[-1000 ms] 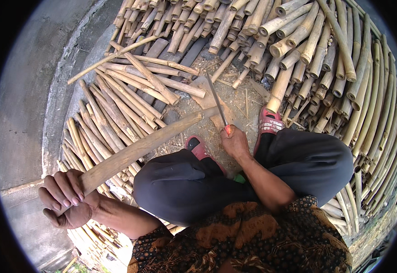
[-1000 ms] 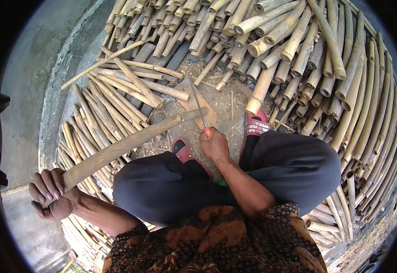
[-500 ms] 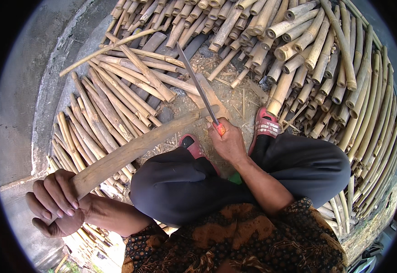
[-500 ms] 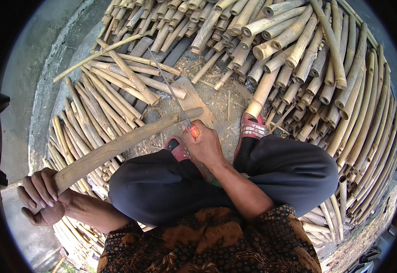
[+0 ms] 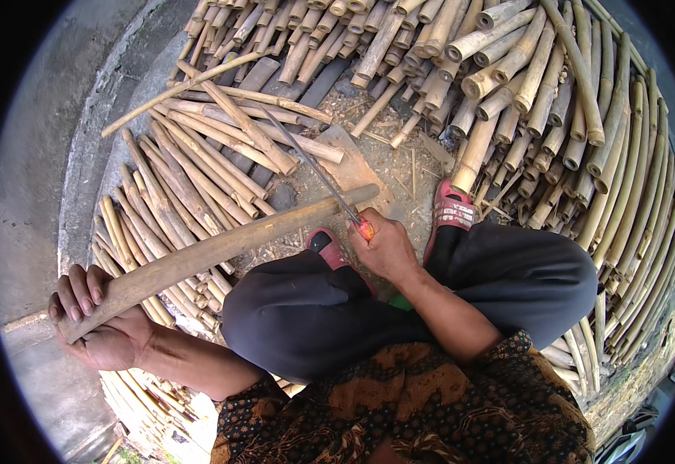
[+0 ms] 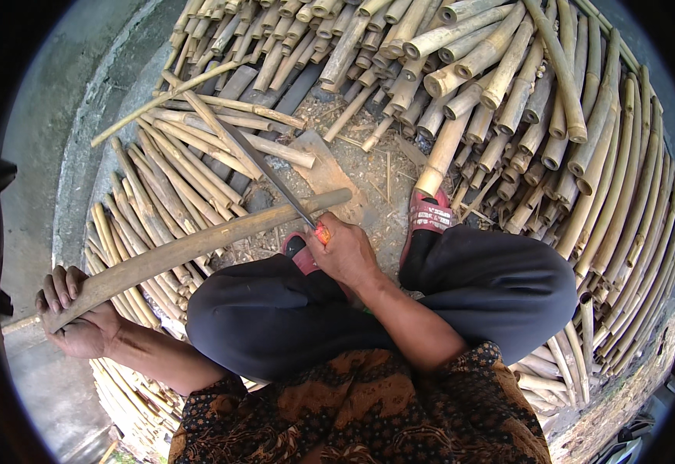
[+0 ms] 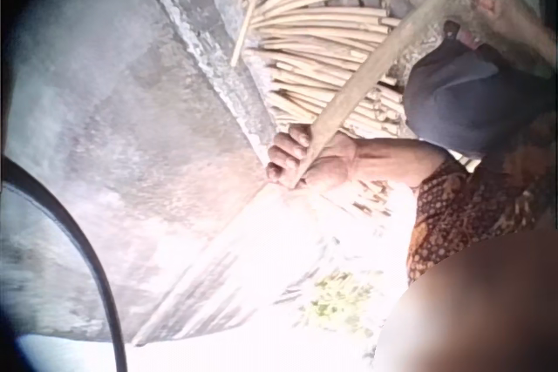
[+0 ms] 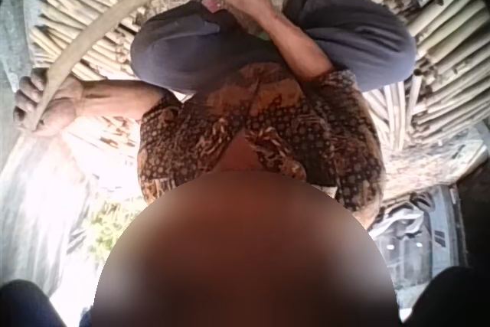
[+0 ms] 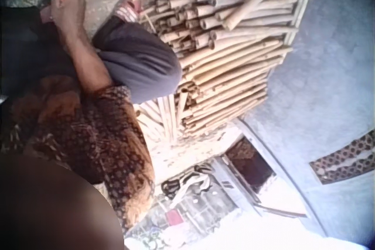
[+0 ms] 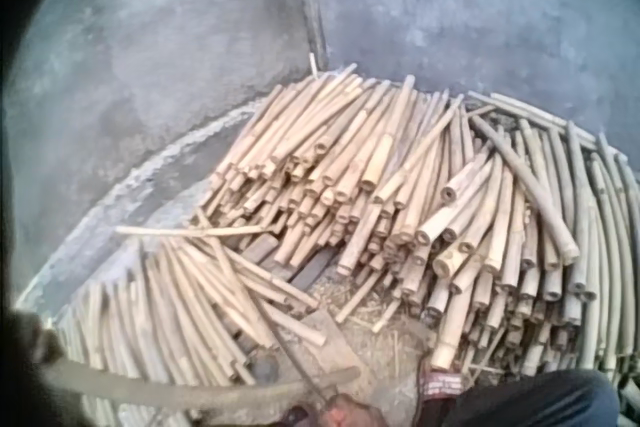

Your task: The person sits on the floor and uses a knife to shave and smooth the ends of bamboo sticks. They repeatedly pick up sticks, shave them, and place them into a growing pile of finished pieces.

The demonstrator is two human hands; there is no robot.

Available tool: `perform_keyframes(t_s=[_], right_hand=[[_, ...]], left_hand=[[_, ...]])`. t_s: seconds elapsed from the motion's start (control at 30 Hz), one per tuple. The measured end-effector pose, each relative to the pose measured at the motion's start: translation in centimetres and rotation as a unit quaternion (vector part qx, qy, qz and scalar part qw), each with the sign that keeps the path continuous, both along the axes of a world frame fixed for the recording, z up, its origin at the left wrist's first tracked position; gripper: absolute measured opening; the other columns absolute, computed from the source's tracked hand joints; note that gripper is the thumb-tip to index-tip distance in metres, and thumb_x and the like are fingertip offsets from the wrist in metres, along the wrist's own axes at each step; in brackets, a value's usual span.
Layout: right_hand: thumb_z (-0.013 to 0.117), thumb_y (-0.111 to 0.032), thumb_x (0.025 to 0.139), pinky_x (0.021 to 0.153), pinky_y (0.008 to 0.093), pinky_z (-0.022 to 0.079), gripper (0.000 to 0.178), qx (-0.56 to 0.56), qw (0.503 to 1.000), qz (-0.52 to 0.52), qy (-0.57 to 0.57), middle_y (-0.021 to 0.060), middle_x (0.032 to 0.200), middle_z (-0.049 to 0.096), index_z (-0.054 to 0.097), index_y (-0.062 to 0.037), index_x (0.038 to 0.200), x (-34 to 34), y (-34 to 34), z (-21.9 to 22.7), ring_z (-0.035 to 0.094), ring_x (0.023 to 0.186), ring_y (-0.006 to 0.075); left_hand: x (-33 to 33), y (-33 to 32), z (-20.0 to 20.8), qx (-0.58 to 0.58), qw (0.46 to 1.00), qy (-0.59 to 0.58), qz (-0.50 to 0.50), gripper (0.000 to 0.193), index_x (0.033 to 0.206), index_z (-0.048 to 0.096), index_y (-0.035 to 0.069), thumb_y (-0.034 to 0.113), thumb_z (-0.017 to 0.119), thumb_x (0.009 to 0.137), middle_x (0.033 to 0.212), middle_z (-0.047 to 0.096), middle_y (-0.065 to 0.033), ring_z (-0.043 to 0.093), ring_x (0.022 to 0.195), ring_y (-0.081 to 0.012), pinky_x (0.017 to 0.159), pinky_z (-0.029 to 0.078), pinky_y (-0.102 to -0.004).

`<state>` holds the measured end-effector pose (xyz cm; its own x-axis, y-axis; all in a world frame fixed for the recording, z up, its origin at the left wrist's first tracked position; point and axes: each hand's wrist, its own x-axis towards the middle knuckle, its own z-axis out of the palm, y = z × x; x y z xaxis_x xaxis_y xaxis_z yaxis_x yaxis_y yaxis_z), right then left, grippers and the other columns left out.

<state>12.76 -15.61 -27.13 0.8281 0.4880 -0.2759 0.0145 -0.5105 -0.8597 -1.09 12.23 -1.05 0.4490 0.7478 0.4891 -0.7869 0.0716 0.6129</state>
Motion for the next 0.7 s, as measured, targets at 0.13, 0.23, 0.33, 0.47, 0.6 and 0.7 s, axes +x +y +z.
perform_keyframes(t_s=[0.13,0.23,0.33,0.47,0.6,0.7], right_hand=[[0.065,-0.031,0.092,0.074,0.0526,0.054,0.03,-0.055,0.997,-0.03,0.039,0.0288,0.083,0.068,0.066,-0.0009,0.097,0.3,-0.1,0.0,0.067,0.084,0.0499],[0.066,-0.032,0.092,0.075,0.0514,0.054,0.031,-0.03,0.998,-0.041,0.043,0.0278,0.084,0.069,0.066,-0.0011,0.097,0.5,-0.5,-0.1,0.067,0.085,0.0489],[0.066,-0.032,0.093,0.078,0.0507,0.054,0.031,0.028,0.999,-0.002,0.043,0.0279,0.087,0.069,0.067,-0.0013,0.097,0.4,-0.9,0.1,0.067,0.089,0.0481],[0.066,-0.032,0.093,0.073,0.0506,0.053,0.031,-0.06,0.996,-0.014,0.065,0.0273,0.081,0.067,0.066,-0.0016,0.093,0.3,-0.8,0.0,0.066,0.084,0.0491],[0.066,-0.032,0.093,0.073,0.0504,0.053,0.03,-0.008,0.998,-0.039,0.04,0.027,0.081,0.067,0.067,-0.002,0.093,0.3,-1.0,-0.9,0.066,0.083,0.0486],[0.065,-0.032,0.093,0.075,0.0505,0.054,0.03,0.01,1.0,0.012,0.02,0.0274,0.084,0.068,0.067,-0.0014,0.093,0.2,-1.1,-1.6,0.067,0.086,0.0479]], left_hand=[[0.2,0.3,0.0,0.022,0.999,-0.025,-0.038,0.013,0.086,0.056,0.008,0.014,0.051,0.096,0.065,0.041,-0.0006,0.04,0.059,-0.0128,0.053,0.039,-0.0277],[0.4,0.5,-0.2,0.029,0.999,-0.024,-0.039,0.015,0.083,0.056,0.008,0.015,0.05,0.095,0.063,0.042,-0.0003,0.041,0.058,-0.0119,0.051,0.039,-0.0268],[0.7,1.1,-0.1,0.035,0.996,-0.024,-0.073,0.015,0.084,0.058,0.007,0.015,0.05,0.095,0.061,0.043,0.0001,0.042,0.058,-0.0117,0.051,0.039,-0.0268],[1.2,1.8,-0.1,0.03,0.993,-0.031,-0.108,0.02,0.088,0.06,0.006,0.02,0.051,0.098,0.061,0.044,0.0003,0.042,0.056,-0.0114,0.05,0.039,-0.0266],[1.3,1.8,-0.9,0.02,0.996,-0.045,-0.068,0.026,0.09,0.059,0.005,0.028,0.054,0.1,0.063,0.045,-0.0005,0.042,0.054,-0.0113,0.049,0.04,-0.0257],[1.1,2.3,-1.1,0.031,0.992,-0.061,-0.109,0.027,0.09,0.058,0.006,0.032,0.057,0.099,0.064,0.046,-0.0012,0.044,0.055,-0.0114,0.048,0.04,-0.0248]])
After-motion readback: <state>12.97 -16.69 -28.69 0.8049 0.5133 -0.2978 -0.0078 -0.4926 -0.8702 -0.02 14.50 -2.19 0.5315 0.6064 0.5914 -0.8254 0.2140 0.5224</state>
